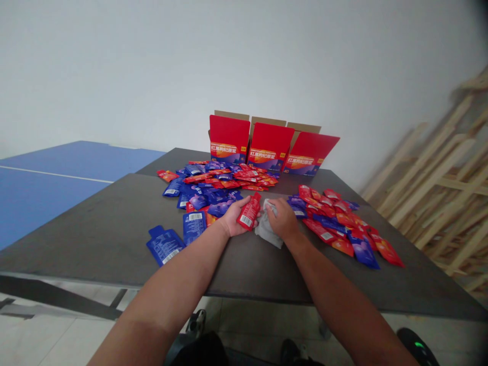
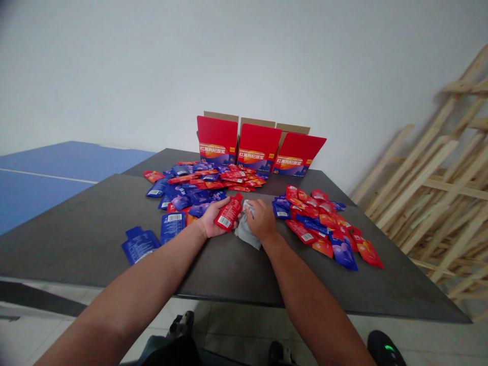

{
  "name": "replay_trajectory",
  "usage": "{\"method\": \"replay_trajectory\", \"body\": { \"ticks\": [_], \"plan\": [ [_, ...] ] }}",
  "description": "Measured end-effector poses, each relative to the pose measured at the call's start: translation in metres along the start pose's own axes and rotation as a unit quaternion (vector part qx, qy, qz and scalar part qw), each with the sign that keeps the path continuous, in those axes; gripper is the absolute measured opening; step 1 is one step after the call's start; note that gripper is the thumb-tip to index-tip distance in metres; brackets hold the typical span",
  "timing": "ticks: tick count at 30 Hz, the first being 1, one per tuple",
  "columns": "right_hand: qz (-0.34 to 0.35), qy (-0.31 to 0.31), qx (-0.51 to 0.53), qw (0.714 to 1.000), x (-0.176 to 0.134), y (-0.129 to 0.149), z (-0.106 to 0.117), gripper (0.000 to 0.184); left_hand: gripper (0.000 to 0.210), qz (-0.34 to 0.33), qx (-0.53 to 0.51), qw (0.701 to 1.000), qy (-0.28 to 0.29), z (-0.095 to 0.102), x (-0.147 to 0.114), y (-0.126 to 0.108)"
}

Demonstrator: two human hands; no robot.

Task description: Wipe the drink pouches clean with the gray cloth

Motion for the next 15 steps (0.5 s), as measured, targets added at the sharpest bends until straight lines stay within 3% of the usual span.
{"method": "replay_trajectory", "body": {
  "ticks": [3,7,11,15],
  "plan": [
    [0.139,0.079,-0.015,0.987,-0.010,0.040,-0.010,0.023,0.035,-0.024,-0.030,0.999,-0.010,0.005,0.004,-0.005],
    [0.261,0.103,-0.026,0.959,-0.023,0.076,-0.014,0.022,0.044,-0.009,-0.044,0.999,-0.007,0.006,0.007,0.000],
    [0.282,0.097,-0.038,0.954,-0.025,0.085,-0.017,0.021,0.049,0.028,-0.017,0.999,-0.001,0.002,0.006,0.010],
    [0.236,0.081,-0.047,0.967,-0.020,0.078,-0.019,0.020,0.048,0.036,0.012,0.999,-0.014,-0.001,0.002,0.014]
  ]
}}
Point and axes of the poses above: each hand's wrist, its own x-axis towards the middle knuckle, its own z-axis out of the back of the hand, y = z × x, the point moved 8 cm from there along x, towards the middle knuckle, and after that the axes turned 3 degrees about -y, right-handed, at the moved point
